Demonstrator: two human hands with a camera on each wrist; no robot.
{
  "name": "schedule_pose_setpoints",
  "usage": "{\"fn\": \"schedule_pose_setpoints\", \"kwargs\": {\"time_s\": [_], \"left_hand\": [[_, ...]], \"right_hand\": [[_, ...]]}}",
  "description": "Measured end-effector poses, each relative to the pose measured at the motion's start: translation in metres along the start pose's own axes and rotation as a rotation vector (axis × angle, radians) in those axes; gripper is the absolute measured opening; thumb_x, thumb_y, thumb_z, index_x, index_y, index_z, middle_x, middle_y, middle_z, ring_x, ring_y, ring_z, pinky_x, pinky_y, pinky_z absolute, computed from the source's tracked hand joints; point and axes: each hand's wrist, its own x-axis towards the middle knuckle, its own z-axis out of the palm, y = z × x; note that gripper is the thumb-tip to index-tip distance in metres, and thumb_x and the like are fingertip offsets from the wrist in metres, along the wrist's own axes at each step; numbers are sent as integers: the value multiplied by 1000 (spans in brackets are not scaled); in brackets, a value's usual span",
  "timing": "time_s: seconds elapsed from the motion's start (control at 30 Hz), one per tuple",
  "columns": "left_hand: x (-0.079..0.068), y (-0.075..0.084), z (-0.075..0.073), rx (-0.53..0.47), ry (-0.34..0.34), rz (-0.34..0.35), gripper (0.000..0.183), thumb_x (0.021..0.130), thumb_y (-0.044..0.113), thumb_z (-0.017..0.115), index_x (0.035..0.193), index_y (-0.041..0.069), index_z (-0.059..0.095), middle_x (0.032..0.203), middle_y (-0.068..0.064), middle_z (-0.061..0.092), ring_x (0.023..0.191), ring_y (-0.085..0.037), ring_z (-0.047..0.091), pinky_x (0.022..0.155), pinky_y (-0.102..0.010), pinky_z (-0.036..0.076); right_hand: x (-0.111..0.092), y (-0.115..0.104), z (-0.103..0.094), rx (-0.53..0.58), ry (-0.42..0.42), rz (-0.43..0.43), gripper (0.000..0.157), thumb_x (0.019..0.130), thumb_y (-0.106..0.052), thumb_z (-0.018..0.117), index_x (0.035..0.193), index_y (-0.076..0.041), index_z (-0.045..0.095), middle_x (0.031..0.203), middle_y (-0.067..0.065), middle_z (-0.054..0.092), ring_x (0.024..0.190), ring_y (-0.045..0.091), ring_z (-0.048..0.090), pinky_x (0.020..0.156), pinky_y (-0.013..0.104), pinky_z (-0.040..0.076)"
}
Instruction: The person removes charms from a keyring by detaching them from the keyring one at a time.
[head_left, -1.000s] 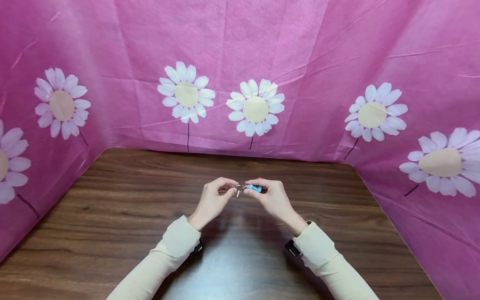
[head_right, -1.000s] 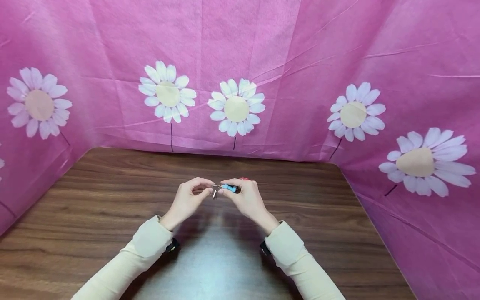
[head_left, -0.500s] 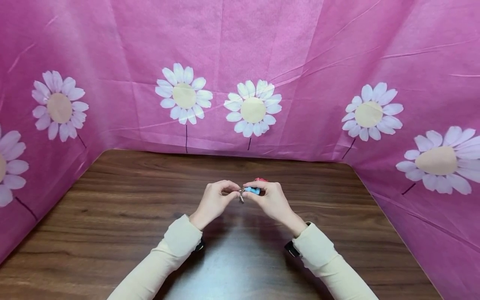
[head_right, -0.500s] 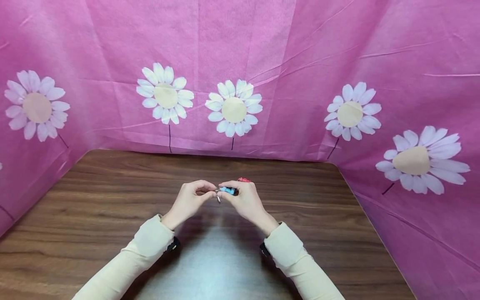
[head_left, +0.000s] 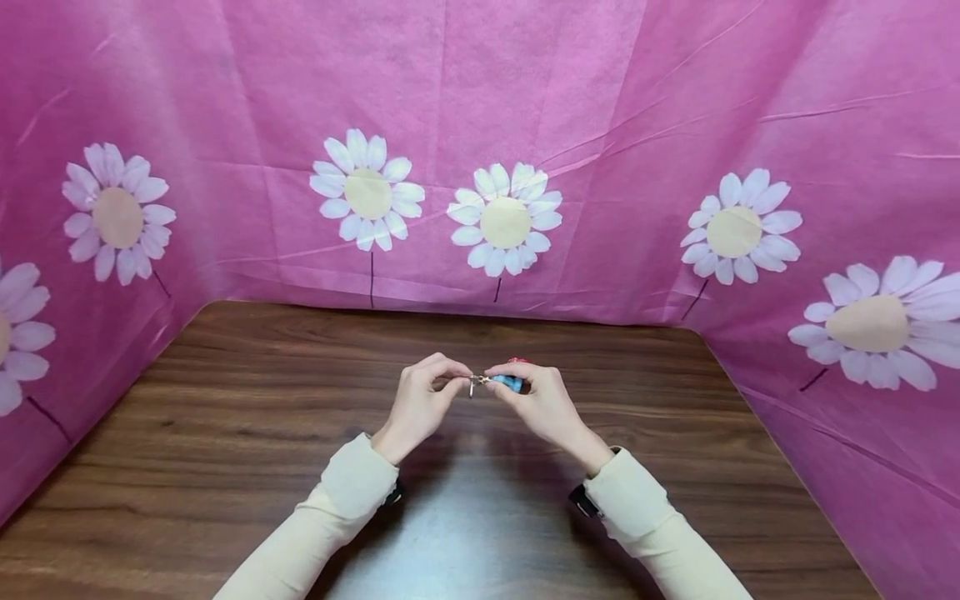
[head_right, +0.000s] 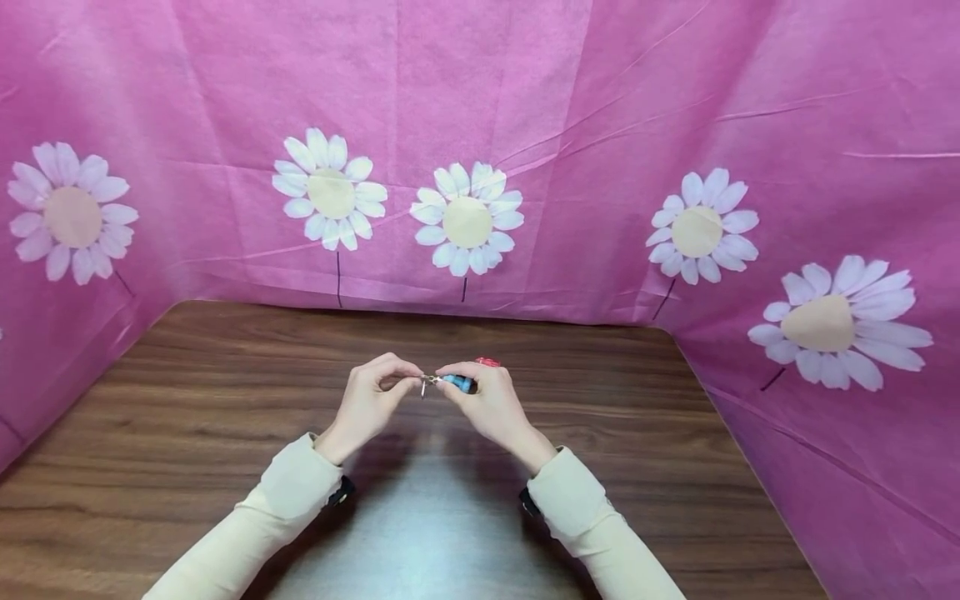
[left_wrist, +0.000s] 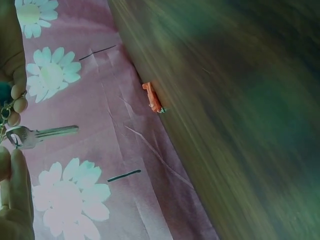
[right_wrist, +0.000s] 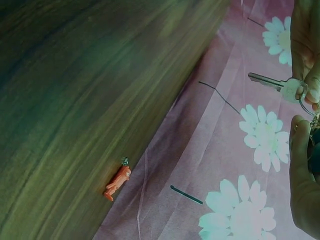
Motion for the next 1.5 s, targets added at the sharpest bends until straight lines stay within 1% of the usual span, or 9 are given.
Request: {"fn": "schedule_pose_setpoints", "kwargs": {"time_s": [0.13,0.23,0.47,0.67,0.77,0.9,1.0,1.27,1.5], "left_hand": [[0,1,1,-47,15,19,6,77,1,68,82,5,69,74,-5,62,70,-16,64,67,-20,54],[0,5,0,-61,31,12,7,76,-3,67,81,2,68,73,-7,61,70,-19,64,66,-22,54],[-1,35,-10,-48,38,-22,5,76,-8,65,80,-6,66,73,-11,61,71,-23,63,67,-26,55],[-1,40,-12,-43,43,-44,5,76,-7,65,80,-4,66,74,-14,62,71,-22,61,66,-26,54],[-1,41,-13,-36,6,-86,5,77,-5,65,82,-3,66,76,-14,63,72,-21,61,66,-26,54],[-3,21,-8,-20,-72,-111,6,80,1,65,85,4,67,79,-7,64,74,-16,62,68,-23,54],[-5,5,-4,-6,-101,-102,8,81,4,65,87,9,67,81,-2,64,75,-11,63,68,-20,53],[-2,5,-5,20,-131,-104,8,81,5,65,87,9,67,82,-1,65,75,-9,63,67,-18,53],[0,5,-3,31,-90,-61,3,81,8,66,83,7,68,79,-2,65,73,-8,63,68,-18,53]], "right_hand": [[1,-1,1,-6,41,-18,8,79,-19,70,87,-17,70,71,-5,63,58,4,47,51,18,40],[1,-1,2,-6,57,-32,8,78,-18,71,86,-17,70,71,-3,64,59,4,48,52,18,41],[2,3,7,9,79,-86,10,79,-17,70,88,-13,72,74,0,67,60,4,49,56,18,44],[2,3,8,-11,92,-123,7,78,-15,70,85,-14,71,70,-2,65,58,2,48,52,18,43],[1,2,7,-10,102,-126,6,77,-14,71,83,-15,71,69,-4,64,57,2,48,50,19,43],[-1,2,6,-19,92,-106,5,77,-14,71,82,-15,71,69,-3,66,57,3,49,50,18,43],[-2,3,6,-25,81,-106,5,77,-14,71,82,-14,71,69,-2,67,56,3,49,49,18,43],[0,1,9,-25,66,-126,6,76,-13,71,82,-15,71,69,-4,66,57,1,49,51,18,44],[0,-3,9,-23,40,-119,17,77,-9,70,94,-9,71,82,2,70,67,3,57,58,18,48]]}}
